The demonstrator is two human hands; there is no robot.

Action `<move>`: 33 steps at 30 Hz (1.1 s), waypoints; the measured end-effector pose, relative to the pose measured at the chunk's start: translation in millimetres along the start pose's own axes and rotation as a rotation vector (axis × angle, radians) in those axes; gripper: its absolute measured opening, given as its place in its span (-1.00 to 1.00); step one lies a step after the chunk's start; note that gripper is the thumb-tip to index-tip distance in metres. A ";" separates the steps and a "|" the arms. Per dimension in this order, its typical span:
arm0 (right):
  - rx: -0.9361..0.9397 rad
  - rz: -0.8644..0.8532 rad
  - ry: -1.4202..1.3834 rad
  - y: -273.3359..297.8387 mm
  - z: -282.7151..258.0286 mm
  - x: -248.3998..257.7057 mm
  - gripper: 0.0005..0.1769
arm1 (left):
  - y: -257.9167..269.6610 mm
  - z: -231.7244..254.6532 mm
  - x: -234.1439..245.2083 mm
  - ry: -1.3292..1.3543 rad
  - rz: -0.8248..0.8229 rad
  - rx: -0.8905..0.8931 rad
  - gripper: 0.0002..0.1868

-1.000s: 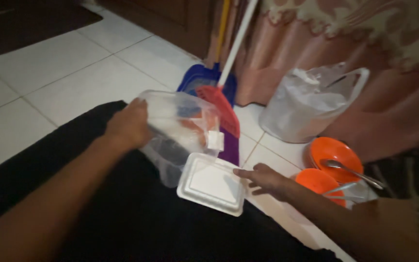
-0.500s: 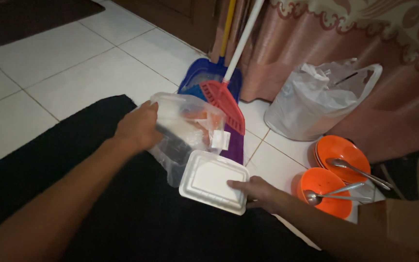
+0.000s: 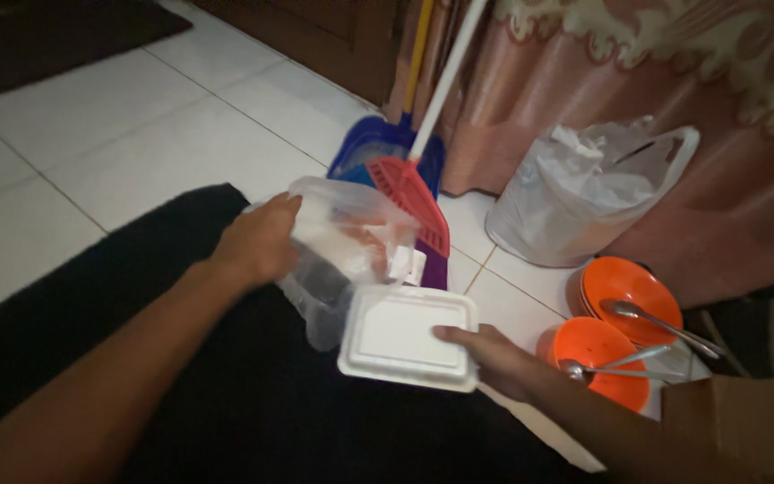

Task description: Packing a food container into a plastic bag, folding a towel, and organizing various items in a box on a table.

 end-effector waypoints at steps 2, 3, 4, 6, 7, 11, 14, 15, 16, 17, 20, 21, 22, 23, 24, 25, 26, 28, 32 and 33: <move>0.027 -0.040 0.045 9.6 -10.8 13.5 -0.25 | -1.2 4.9 10.6 0.014 0.002 -0.014 -0.15; 0.043 -0.074 0.086 14.5 -16.0 18.5 -0.22 | -1.7 8.2 14.0 0.037 -0.005 -0.030 -0.14; 0.050 -0.079 0.090 23.5 -23.7 19.4 -0.22 | -3.4 4.6 13.8 0.031 0.001 -0.028 -0.14; 0.034 -0.079 0.104 42.0 -34.0 22.7 -0.18 | -7.9 12.5 15.1 0.051 0.041 -0.164 -0.14; 0.038 -0.083 0.106 48.6 -38.6 22.6 -0.18 | -7.0 22.5 25.0 0.046 0.044 -0.163 -0.14; -0.061 -0.059 0.120 54.0 -35.9 50.8 -0.19 | -6.1 48.5 48.9 0.098 0.013 -0.066 -0.17; -0.161 -0.016 0.056 52.4 -30.9 67.0 -0.22 | -6.1 64.5 57.5 0.131 0.020 -0.107 -0.25; -0.171 -0.032 -0.034 53.6 -32.6 67.4 -0.25 | -8.1 76.6 58.4 0.171 0.013 -0.195 -0.30; -0.167 -0.032 -0.031 55.4 -34.1 59.3 -0.25 | -9.8 80.5 57.9 0.168 0.018 -0.195 -0.30; -0.105 -0.043 -0.012 57.6 -41.3 50.2 -0.25 | -11.6 92.2 54.3 0.213 -0.009 -0.268 -0.32; 0.022 -0.079 0.021 62.6 -55.3 15.9 -0.26 | -5.1 137.2 62.4 0.394 -0.125 -0.282 -0.48; 0.083 -0.105 0.038 65.2 -61.9 2.0 -0.26 | 0.6 153.5 62.6 0.531 -0.216 -0.217 -0.58; 0.087 -0.103 0.036 63.2 -62.0 -7.7 -0.26 | -3.1 158.0 53.7 0.530 -0.215 -0.222 -0.58; 0.101 -0.108 -0.002 61.5 -63.2 -17.2 -0.28 | -6.7 168.5 47.5 0.476 -0.206 -0.301 -0.56; 0.117 -0.115 -0.040 60.2 -65.8 -26.8 -0.30 | -10.2 179.1 42.1 0.420 -0.195 -0.380 -0.55; 0.123 -0.113 -0.040 56.1 -65.5 -34.2 -0.30 | -8.5 188.4 37.4 0.417 -0.192 -0.384 -0.55; 0.161 -0.141 -0.123 52.9 -68.7 -41.6 -0.33 | -5.3 198.6 28.5 0.376 -0.230 -0.400 -0.57; 0.201 -0.168 -0.205 48.3 -73.9 -55.0 -0.36 | 2.6 217.1 28.6 0.334 -0.264 -0.416 -0.59; 0.240 -0.014 -0.394 53.7 -77.4 -51.5 -0.36 | 8.4 216.6 34.8 0.375 -0.202 -0.352 -0.51; 0.245 0.049 -0.436 57.4 -77.3 -47.9 -0.35 | 5.1 211.9 43.2 0.428 -0.047 -0.401 -0.43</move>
Point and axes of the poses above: each hand's wrist, its own y-axis away from the middle knuckle, its own x-axis out of the back of the hand, z = x × y, the point moved 10 cm from there along -y, towards the middle knuckle, and after that the axes turned 13 degrees about -x, right-handed, at the moved point
